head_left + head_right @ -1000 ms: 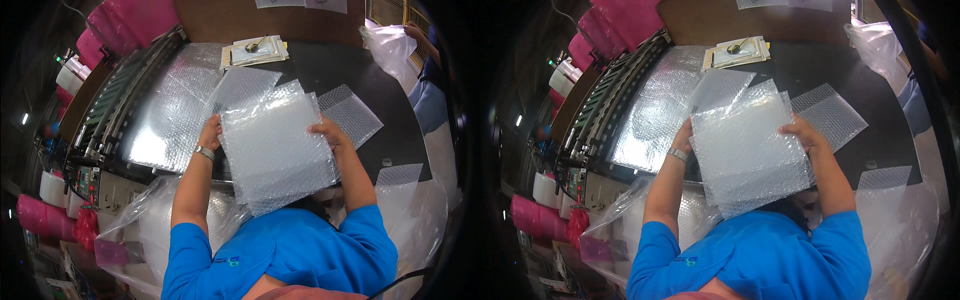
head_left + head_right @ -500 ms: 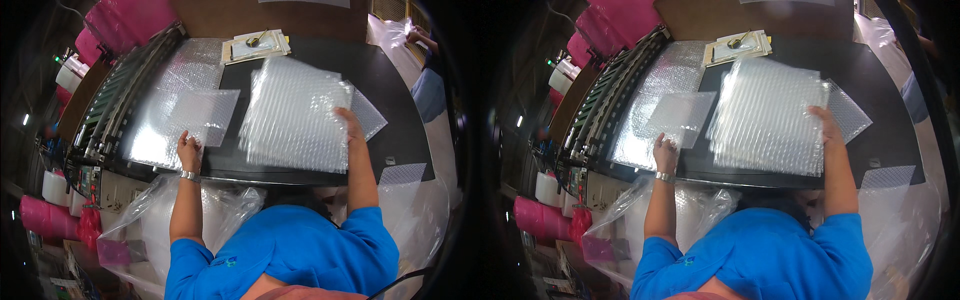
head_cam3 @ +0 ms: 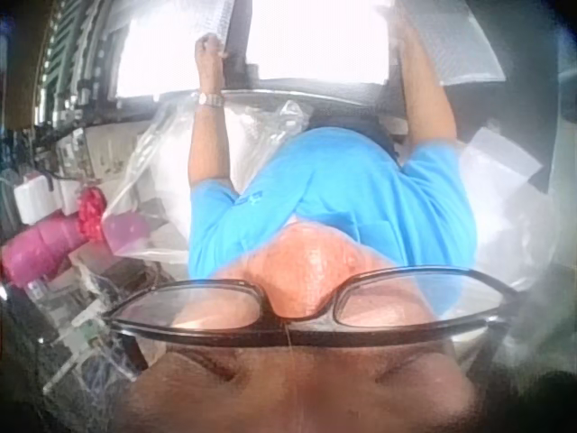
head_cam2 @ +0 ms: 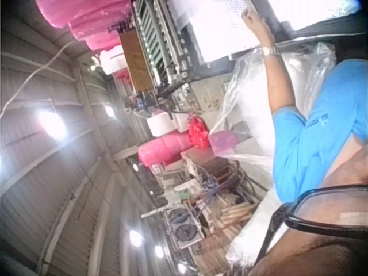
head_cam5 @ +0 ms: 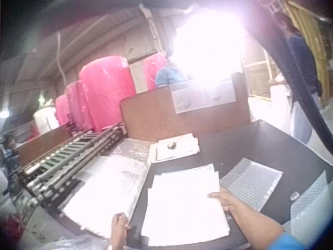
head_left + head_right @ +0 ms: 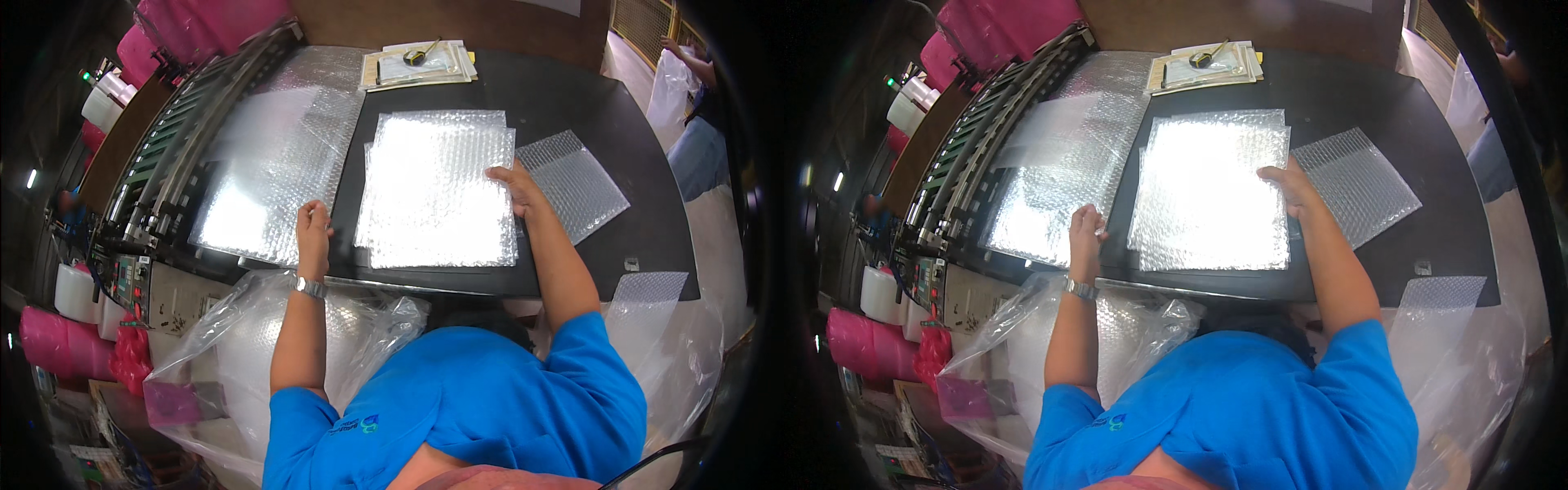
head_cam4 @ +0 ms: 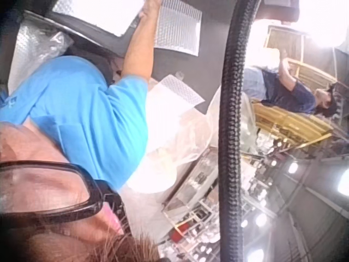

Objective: The person stacks and organizes sheets of bubble wrap on a black table. They repeatedly pick up stacks, separate individual sheets, and place them into neat piles. Another person is visible in the background also handling bubble wrap.

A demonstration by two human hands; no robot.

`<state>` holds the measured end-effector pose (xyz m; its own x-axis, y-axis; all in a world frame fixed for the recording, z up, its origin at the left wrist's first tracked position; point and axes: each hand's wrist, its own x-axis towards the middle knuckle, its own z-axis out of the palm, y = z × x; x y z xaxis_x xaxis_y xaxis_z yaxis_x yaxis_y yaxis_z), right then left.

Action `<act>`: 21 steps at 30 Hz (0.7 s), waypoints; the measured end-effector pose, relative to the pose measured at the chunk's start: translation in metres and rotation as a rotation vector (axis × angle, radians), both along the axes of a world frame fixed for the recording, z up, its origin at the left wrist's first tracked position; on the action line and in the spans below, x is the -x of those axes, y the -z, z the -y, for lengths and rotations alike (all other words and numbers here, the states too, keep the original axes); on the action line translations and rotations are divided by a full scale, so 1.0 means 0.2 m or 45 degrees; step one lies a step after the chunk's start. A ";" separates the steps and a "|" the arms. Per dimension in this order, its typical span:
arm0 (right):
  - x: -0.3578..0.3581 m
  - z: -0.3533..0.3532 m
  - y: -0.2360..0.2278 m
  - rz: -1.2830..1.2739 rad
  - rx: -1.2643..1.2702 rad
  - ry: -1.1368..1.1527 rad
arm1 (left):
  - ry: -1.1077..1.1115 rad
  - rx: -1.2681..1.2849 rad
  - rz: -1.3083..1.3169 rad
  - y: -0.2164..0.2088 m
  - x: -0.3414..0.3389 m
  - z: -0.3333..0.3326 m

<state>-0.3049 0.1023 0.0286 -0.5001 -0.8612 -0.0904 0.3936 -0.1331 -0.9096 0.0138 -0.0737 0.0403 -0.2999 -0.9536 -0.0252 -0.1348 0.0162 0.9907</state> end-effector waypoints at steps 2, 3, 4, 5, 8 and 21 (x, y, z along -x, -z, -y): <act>-0.01 0.00 -0.04 -0.347 -0.086 0.013 | 0.080 -0.130 -0.030 0.03 0.07 0.09; -0.01 0.01 -0.07 -0.518 -0.122 0.014 | 0.113 -0.190 -0.043 0.05 0.09 0.12; -0.02 0.02 -0.09 -0.622 -0.205 -0.031 | 0.184 -0.212 -0.060 0.07 0.13 0.12; -0.01 0.04 -0.07 -0.757 -0.267 0.010 | 0.308 -0.248 -0.104 0.14 0.18 0.17; -0.04 0.06 -0.10 -0.865 -0.401 -0.003 | 0.628 -0.410 -0.211 0.25 0.31 0.21; 0.06 -0.08 -0.08 -0.058 0.177 -0.049 | 0.659 0.241 -0.444 -0.18 0.32 -0.20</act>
<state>-0.3169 0.1176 0.0449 -0.4673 -0.8825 0.0530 0.3594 -0.2444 -0.9006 -0.0494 -0.0345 0.0754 -0.6818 -0.6621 0.3111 0.2663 0.1715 0.9485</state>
